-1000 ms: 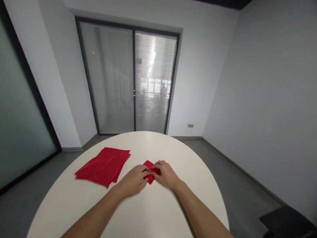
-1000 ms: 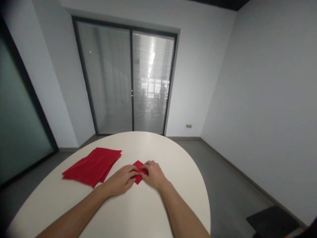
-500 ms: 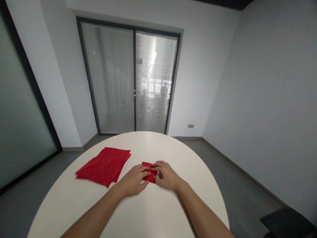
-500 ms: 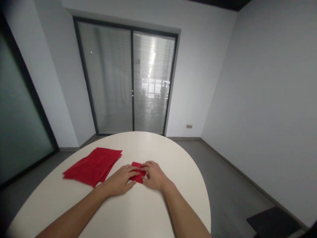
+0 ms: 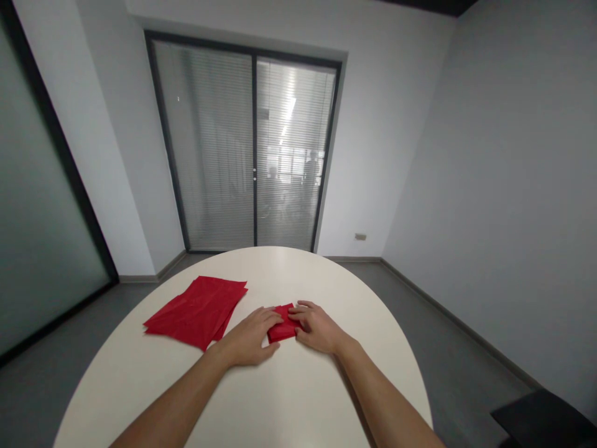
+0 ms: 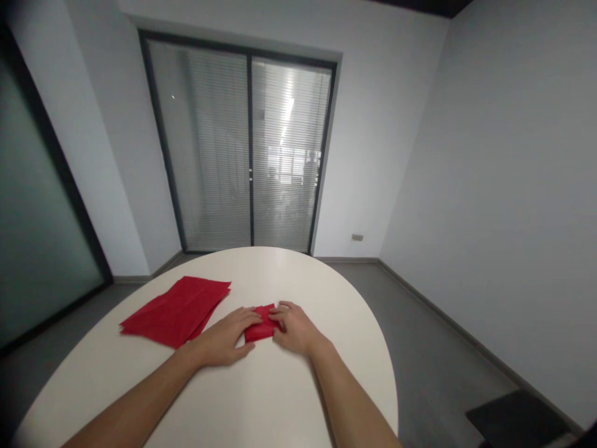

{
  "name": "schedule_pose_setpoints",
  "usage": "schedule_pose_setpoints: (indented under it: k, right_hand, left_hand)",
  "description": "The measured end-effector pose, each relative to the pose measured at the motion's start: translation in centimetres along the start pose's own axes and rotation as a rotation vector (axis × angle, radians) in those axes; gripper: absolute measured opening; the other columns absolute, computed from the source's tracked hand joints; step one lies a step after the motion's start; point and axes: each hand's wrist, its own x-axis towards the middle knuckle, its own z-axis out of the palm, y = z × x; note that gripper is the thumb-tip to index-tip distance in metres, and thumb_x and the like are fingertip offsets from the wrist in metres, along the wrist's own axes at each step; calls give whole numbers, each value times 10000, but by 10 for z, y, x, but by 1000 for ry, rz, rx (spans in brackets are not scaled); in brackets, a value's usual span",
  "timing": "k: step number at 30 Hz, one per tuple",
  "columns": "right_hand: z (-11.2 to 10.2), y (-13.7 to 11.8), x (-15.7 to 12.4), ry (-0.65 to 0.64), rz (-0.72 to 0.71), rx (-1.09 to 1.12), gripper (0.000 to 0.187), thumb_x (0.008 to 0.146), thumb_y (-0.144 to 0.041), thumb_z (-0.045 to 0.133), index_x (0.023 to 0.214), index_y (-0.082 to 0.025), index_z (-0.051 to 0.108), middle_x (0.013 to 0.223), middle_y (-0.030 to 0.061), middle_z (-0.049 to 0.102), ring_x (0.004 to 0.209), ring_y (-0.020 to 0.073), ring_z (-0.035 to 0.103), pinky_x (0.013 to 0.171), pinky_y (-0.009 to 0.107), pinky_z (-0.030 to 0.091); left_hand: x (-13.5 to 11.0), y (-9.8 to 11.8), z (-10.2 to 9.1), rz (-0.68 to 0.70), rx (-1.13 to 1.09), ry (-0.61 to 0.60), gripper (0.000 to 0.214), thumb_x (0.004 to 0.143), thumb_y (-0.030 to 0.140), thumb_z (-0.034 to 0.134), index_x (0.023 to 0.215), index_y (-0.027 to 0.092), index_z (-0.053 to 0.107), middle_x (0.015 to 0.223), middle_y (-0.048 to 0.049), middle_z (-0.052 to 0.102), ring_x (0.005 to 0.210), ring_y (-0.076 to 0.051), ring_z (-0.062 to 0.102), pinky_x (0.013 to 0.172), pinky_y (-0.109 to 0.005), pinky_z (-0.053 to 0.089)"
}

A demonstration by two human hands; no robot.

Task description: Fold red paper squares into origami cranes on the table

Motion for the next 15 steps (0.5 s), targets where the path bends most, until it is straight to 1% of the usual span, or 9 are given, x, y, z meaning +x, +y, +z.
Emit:
schedule_pose_setpoints:
  k: [2,4,8,12,15]
  right_hand:
    - [-2,-2,0,25,10,-7,409,784,-151,581,1168,-215,704,1249,75,679,1200,227,559,1103,397,342]
    - [-4,-6,-1,37,23,-2,345,794,-211,628,1126,-222,723,1185,72,699,1148,236,574,1041,382,387]
    - [-6,-14,1,17,29,17,290,793,-322,702,1070,-242,735,1054,46,728,1024,232,606,948,352,418]
    - [-3,-15,1,-1,39,20,211,840,-289,660,1032,-246,735,985,28,737,944,207,618,892,320,430]
    - [0,-13,1,1,86,34,155,880,-266,611,965,-233,736,937,28,733,904,196,621,860,305,440]
  left_hand:
    - [0,-1,0,-9,-17,-4,495,853,316,611,1335,238,531,1349,-91,600,1244,-266,535,1088,-410,391]
    - [0,-2,1,-40,-25,3,462,866,332,600,1314,234,547,1309,-91,628,1181,-258,579,1038,-390,432]
    - [1,-2,2,-118,-25,20,365,913,387,550,1237,225,593,1221,-87,676,1092,-253,625,957,-372,469]
    - [3,-2,3,-160,-23,7,295,967,376,463,1150,220,634,1134,-75,710,1018,-237,647,889,-344,479]
    - [4,-5,5,-169,-13,15,327,989,391,424,1164,218,639,1146,-83,711,1030,-238,648,905,-349,471]
